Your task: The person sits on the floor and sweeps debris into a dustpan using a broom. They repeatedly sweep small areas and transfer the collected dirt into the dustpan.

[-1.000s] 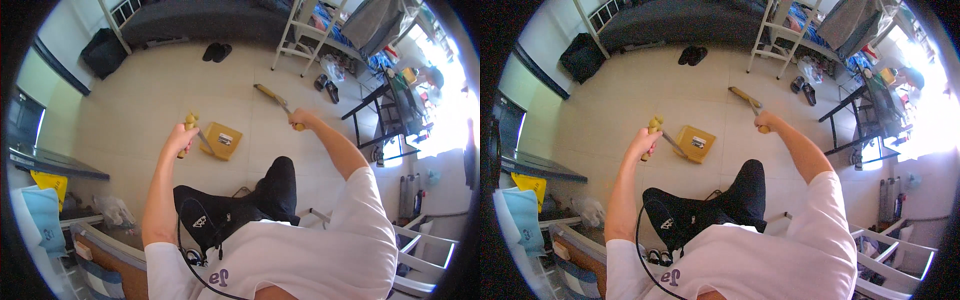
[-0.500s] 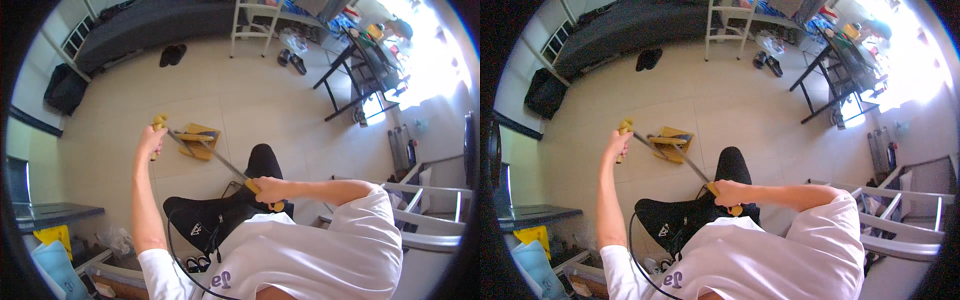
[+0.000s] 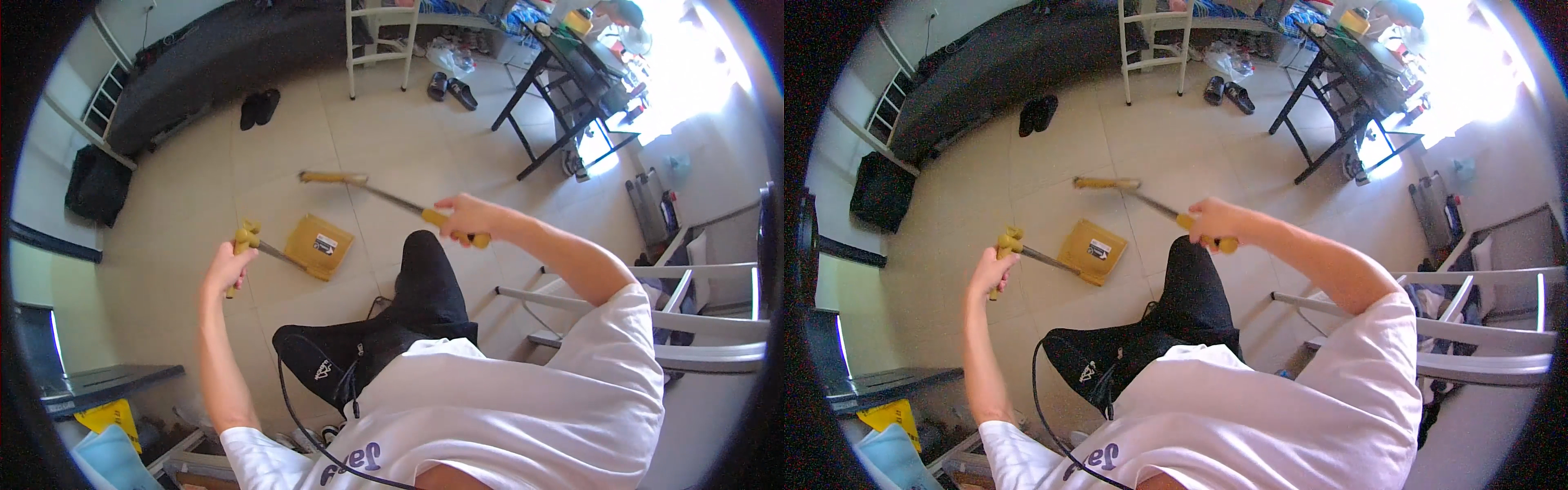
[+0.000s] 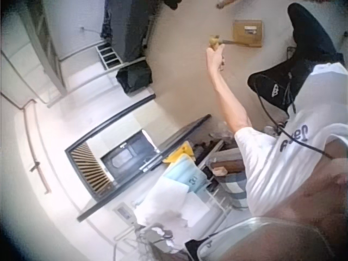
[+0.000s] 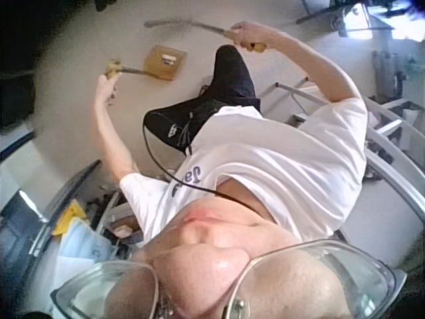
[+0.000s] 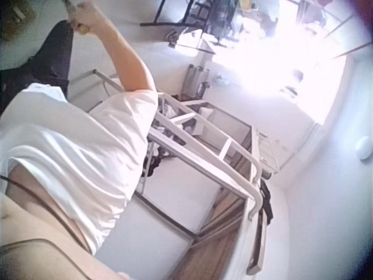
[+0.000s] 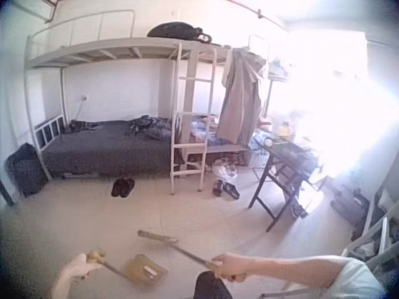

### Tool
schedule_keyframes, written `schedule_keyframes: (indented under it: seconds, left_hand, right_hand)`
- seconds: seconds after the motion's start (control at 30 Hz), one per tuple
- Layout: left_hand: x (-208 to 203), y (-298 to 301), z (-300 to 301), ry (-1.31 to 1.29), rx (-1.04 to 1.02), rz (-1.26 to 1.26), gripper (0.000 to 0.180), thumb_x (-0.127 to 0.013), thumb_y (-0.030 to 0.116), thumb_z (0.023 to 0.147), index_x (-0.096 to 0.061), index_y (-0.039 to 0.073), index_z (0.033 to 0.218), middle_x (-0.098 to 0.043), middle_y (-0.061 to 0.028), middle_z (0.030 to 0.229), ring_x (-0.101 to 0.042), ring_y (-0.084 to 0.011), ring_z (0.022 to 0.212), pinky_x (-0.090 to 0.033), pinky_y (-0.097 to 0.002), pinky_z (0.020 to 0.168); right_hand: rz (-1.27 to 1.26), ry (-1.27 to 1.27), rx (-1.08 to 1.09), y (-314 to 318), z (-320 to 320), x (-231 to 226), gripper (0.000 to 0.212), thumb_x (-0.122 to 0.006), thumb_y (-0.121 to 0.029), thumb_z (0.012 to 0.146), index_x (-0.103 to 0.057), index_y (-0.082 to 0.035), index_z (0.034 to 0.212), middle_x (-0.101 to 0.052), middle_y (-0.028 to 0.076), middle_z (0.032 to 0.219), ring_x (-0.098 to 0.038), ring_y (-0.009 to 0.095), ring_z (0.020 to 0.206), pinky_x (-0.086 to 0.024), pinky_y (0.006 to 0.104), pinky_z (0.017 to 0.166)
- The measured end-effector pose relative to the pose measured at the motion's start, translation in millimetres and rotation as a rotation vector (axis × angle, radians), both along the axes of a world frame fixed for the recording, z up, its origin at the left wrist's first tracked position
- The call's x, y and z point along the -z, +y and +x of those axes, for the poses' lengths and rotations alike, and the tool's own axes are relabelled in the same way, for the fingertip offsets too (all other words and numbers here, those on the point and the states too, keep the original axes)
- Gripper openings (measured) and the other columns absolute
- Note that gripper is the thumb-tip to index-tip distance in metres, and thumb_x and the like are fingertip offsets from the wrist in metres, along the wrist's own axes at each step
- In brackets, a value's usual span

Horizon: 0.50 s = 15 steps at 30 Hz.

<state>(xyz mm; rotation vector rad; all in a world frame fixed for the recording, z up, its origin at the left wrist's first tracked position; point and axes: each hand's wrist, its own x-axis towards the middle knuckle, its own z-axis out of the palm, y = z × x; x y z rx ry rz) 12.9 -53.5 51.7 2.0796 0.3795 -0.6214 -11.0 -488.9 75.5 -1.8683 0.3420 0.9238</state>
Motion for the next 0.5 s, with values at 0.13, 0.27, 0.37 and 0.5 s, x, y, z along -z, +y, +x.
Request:
schedule_keyframes:
  seconds: [0.13, 0.27, 0.37, 0.5]
  left_hand:
    - [15, 12, 0, -0.028, -0.009, -0.026, 0.022, -0.059, 0.02, 0.083, -0.042, 0.006, 0.085, -0.042, 0.0002, 0.056, -0.037, -0.0081, 0.037, -0.031, -0.0251, 0.032]
    - [15, 22, -6, -0.013, -0.041, 0.027, 0.022, -0.058, 0.022, 0.083, -0.042, 0.006, 0.085, -0.041, 0.0001, 0.055, -0.037, -0.0086, 0.037, -0.031, -0.0261, 0.033]
    - [13, 20, -6, -0.024, -0.049, 0.044, 0.023, -0.058, 0.023, 0.083, -0.042, 0.006, 0.085, -0.041, 0.0001, 0.054, -0.037, -0.0086, 0.037, -0.031, -0.0263, 0.033]
    - [18, 20, -9, -0.049, -0.082, 0.002, 0.024, -0.059, 0.023, 0.082, -0.043, 0.006, 0.087, -0.041, 0.0002, 0.053, -0.037, -0.0086, 0.037, -0.031, -0.0262, 0.032]
  right_hand:
    - [-0.069, -0.048, 0.015, -10, 54, 42, 0.03, -0.061, -0.002, 0.07, -0.057, 0.005, 0.099, -0.054, 0.008, 0.062, -0.053, 0.017, 0.048, -0.043, 0.0311, 0.04]
    - [-0.326, -0.04, -0.1, 10, 80, 85, 0.012, -0.062, -0.004, 0.069, -0.053, 0.0, 0.062, -0.05, 0.014, 0.055, -0.053, 0.021, 0.045, -0.044, 0.033, 0.04]
    - [-0.381, -0.174, -0.516, 13, 84, 126, 0.015, -0.062, -0.007, 0.068, -0.053, -0.001, 0.059, -0.049, 0.012, 0.054, -0.053, 0.022, 0.045, -0.044, 0.0348, 0.039]
    - [-0.175, -0.147, -0.674, 33, 51, 175, 0.013, -0.067, -0.007, 0.062, -0.055, -0.004, 0.061, -0.054, 0.008, 0.058, -0.056, 0.02, 0.051, -0.046, 0.0336, 0.043]
